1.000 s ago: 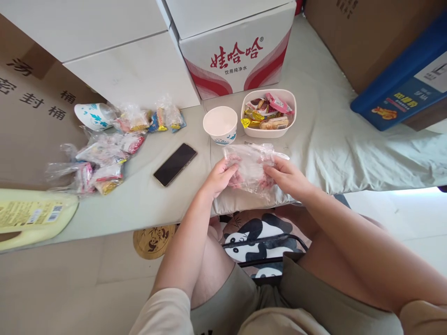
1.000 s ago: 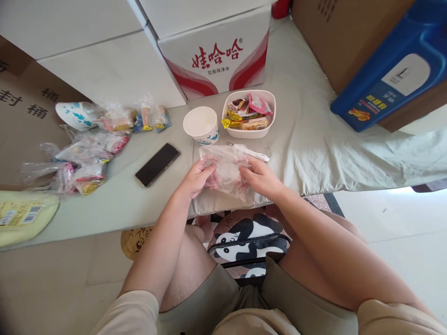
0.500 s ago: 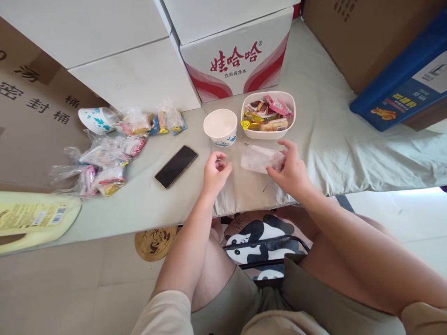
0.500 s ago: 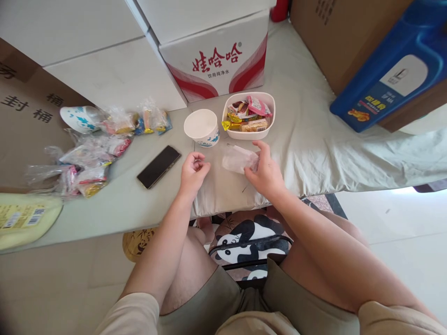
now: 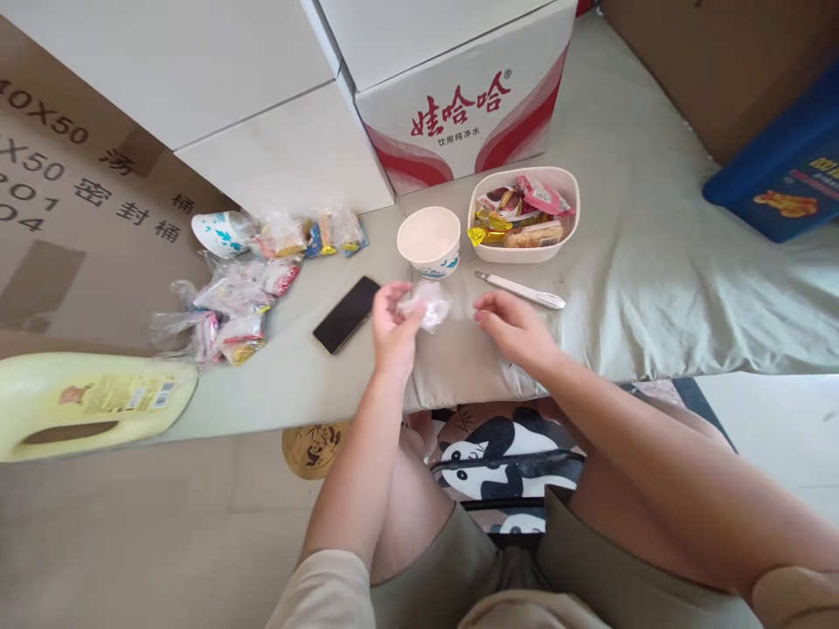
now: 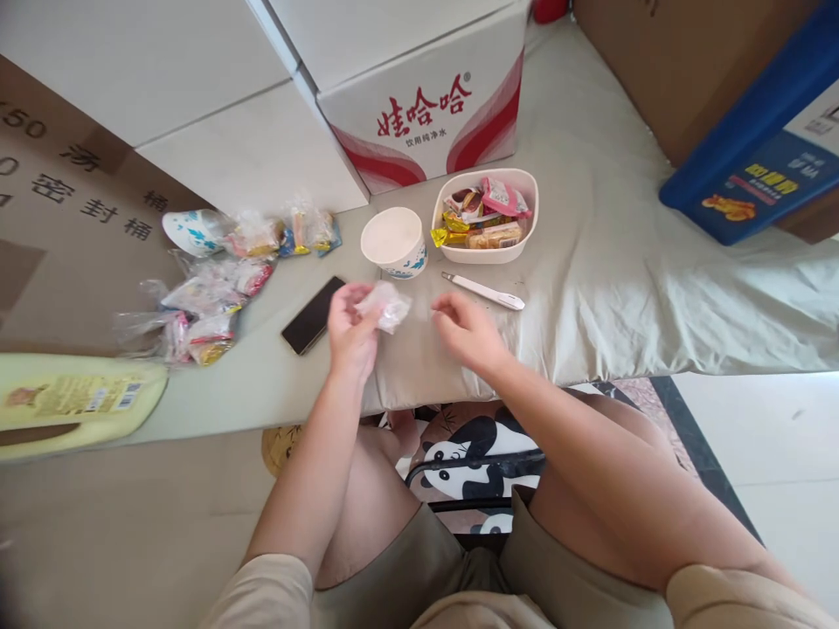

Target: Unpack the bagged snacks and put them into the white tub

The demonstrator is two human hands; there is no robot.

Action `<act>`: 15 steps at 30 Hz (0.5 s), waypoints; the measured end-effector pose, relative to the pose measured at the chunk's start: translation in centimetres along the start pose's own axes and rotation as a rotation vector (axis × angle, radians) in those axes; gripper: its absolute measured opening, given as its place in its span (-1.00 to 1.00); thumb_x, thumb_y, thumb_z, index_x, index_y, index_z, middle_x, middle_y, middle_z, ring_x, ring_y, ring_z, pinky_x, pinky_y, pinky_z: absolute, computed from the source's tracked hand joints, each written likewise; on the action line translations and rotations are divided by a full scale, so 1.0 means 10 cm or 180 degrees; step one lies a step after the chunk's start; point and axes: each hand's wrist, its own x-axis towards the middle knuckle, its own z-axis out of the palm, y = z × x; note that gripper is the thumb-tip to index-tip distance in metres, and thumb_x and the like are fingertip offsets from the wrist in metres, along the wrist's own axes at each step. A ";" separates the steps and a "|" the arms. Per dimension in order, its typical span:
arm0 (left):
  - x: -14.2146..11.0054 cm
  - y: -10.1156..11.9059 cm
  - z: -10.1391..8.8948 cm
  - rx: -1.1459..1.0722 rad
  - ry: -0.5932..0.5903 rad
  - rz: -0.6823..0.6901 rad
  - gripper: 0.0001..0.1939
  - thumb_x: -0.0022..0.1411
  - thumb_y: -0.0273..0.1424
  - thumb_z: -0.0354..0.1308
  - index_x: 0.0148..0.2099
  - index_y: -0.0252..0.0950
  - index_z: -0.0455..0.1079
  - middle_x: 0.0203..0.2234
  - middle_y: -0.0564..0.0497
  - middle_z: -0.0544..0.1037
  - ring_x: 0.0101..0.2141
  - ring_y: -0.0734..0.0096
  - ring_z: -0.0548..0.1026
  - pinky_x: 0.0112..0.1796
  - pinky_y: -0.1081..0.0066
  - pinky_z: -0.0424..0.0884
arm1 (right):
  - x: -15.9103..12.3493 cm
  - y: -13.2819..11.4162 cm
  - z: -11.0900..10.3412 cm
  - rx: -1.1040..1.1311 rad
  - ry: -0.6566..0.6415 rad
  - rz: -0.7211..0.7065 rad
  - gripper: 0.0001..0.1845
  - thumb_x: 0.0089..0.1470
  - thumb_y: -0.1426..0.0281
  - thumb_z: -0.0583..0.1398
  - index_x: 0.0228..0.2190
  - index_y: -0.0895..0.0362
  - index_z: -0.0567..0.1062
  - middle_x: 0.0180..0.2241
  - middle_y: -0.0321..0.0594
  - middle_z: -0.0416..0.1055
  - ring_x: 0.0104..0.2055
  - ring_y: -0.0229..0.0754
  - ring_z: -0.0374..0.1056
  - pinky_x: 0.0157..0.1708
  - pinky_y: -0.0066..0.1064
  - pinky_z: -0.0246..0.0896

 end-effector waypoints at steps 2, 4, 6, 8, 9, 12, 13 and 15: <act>0.05 0.01 -0.20 0.0056 0.0445 0.0098 -0.50 -0.17 -0.16 0.46 -0.23 -0.25 0.36 -0.23 -0.02 0.51 -0.22 0.37 0.50 -0.14 0.37 0.40 | 0.06 -0.04 0.18 -0.0157 -0.0641 -0.0160 -0.76 0.08 0.35 0.09 -0.23 0.14 0.47 -0.38 -0.25 0.46 -0.34 -0.21 0.38 -0.23 -0.33 0.26; 0.06 0.07 -0.41 0.0456 0.0781 0.0200 -0.56 -0.12 -0.14 0.39 -0.28 -0.26 0.33 -0.36 0.05 0.45 -0.35 0.45 0.44 -0.23 0.41 0.37 | 0.07 -0.11 0.35 -0.0447 -0.1251 -0.0318 -0.73 0.14 0.38 0.05 -0.20 0.15 0.48 -0.35 -0.22 0.50 -0.33 -0.20 0.39 -0.25 -0.36 0.24; 0.06 0.19 -0.57 0.1192 0.1256 0.0509 -0.63 -0.09 -0.20 0.33 -0.32 -0.25 0.28 -0.49 0.14 0.32 -0.46 0.52 0.32 -0.35 0.47 0.28 | 0.05 -0.16 0.46 -0.0936 -0.1558 -0.0489 -0.73 0.16 0.41 0.04 -0.20 0.14 0.50 -0.29 -0.17 0.54 -0.26 -0.16 0.42 -0.24 -0.36 0.21; 0.13 0.36 -0.60 0.1723 0.1473 0.0944 -0.73 -0.03 -0.27 0.25 -0.36 -0.24 0.24 -0.54 0.16 0.26 -0.50 0.52 0.25 -0.41 0.48 0.23 | 0.02 -0.20 0.49 -0.1420 -0.1791 -0.0696 -0.73 0.17 0.43 0.04 -0.21 0.11 0.52 -0.20 -0.14 0.57 -0.19 -0.12 0.44 -0.22 -0.35 0.19; 0.21 0.46 -0.55 0.1962 0.1435 0.1192 -0.78 -0.02 -0.30 0.21 -0.37 -0.24 0.23 -0.54 0.15 0.26 -0.49 0.51 0.25 -0.40 0.47 0.23 | 0.00 -0.20 0.48 -0.1614 -0.1910 -0.0812 -0.74 0.17 0.43 0.05 -0.21 0.10 0.52 -0.17 -0.13 0.58 -0.18 -0.10 0.46 -0.22 -0.34 0.19; 0.61 0.76 -0.17 0.2986 0.0893 0.1757 -0.86 -0.02 -0.39 0.17 -0.38 -0.24 0.25 -0.48 0.08 0.35 -0.41 0.42 0.33 -0.32 0.41 0.32 | -0.05 -0.20 0.40 -0.1996 -0.2175 -0.1135 -0.75 0.19 0.42 0.05 -0.20 0.10 0.52 -0.15 -0.11 0.58 -0.16 -0.07 0.48 -0.20 -0.31 0.18; 0.78 0.83 0.01 0.3415 0.0579 0.1741 -0.88 -0.02 -0.41 0.16 -0.37 -0.24 0.28 -0.45 0.05 0.39 -0.37 0.37 0.38 -0.27 0.39 0.34 | -0.07 -0.20 0.37 -0.2077 -0.2219 -0.1205 -0.75 0.20 0.42 0.05 -0.20 0.10 0.51 -0.16 -0.10 0.59 -0.16 -0.06 0.49 -0.19 -0.29 0.18; 1.09 0.88 0.40 0.4347 -0.0318 0.1364 -0.87 -0.04 -0.44 0.16 -0.34 -0.25 0.36 -0.39 -0.02 0.48 -0.27 0.25 0.46 -0.17 0.32 0.37 | -0.11 -0.19 0.30 -0.2197 -0.2272 -0.1295 -0.74 0.22 0.42 0.03 -0.20 0.12 0.51 -0.17 -0.10 0.59 -0.15 -0.05 0.50 -0.16 -0.26 0.19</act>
